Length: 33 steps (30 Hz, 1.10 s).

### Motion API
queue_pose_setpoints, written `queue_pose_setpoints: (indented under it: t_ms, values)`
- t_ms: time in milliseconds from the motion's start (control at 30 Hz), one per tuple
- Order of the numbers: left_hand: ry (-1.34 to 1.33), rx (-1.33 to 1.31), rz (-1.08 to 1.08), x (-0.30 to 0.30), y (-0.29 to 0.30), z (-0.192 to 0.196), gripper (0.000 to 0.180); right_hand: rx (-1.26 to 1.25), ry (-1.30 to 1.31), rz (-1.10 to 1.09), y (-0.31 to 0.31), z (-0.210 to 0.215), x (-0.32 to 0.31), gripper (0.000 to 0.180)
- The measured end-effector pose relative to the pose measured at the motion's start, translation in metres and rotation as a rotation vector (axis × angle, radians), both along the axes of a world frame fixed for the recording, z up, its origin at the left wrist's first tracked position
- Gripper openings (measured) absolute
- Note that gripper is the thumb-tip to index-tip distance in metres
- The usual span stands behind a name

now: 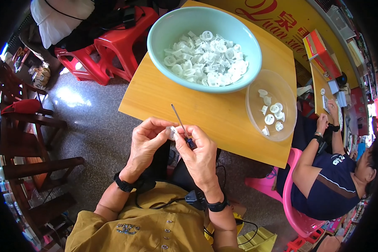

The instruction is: The person is assembling small white plastic components using a small tool to push or adjust parts.

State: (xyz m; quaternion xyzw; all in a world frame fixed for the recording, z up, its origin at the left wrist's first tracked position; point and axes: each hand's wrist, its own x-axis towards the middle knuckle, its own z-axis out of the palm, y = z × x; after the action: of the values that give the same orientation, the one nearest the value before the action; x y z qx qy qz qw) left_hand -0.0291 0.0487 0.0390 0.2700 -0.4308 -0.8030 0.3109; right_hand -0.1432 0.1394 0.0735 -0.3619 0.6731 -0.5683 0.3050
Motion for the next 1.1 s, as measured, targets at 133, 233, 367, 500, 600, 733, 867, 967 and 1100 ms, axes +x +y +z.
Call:
queue_pose_setpoints:
  t_ms: [133, 233, 367, 500, 600, 733, 867, 967, 1100]
  values:
    - [0.002, 0.014, 0.0, -0.002, 0.001, -0.003, 0.015, 0.064, -0.091, -0.016, 0.001, -0.002, -0.002, 0.012]
    - [0.008, 0.025, -0.048, -0.003, -0.003, 0.0, 0.018, -0.031, -0.247, -0.038, 0.001, -0.009, -0.006, 0.012]
    - [0.155, 0.123, -0.146, 0.001, -0.007, -0.007, 0.024, -0.012, -0.485, -0.039, 0.001, -0.001, -0.01, 0.015]
    - [0.12, 0.047, -0.153, 0.001, -0.005, -0.014, 0.03, 0.022, -0.423, -0.068, -0.002, 0.0, -0.008, 0.015]
    - [0.146, -0.046, -0.144, -0.001, -0.004, -0.017, 0.031, 0.028, -0.389, -0.077, -0.003, -0.002, -0.006, 0.015]
    - [0.136, -0.046, -0.126, -0.001, -0.002, -0.016, 0.03, 0.013, -0.378, -0.077, -0.001, -0.008, -0.006, 0.014]
    - [0.099, -0.023, -0.124, -0.001, -0.001, -0.018, 0.029, -0.033, -0.305, -0.067, -0.002, -0.011, -0.005, 0.014]
    - [0.083, -0.018, -0.117, -0.002, -0.001, -0.017, 0.029, -0.016, -0.281, -0.075, -0.003, -0.011, -0.004, 0.015]
    - [0.069, -0.035, -0.109, -0.001, -0.001, -0.019, 0.03, 0.0, -0.122, -0.103, -0.005, -0.011, 0.0, 0.013]
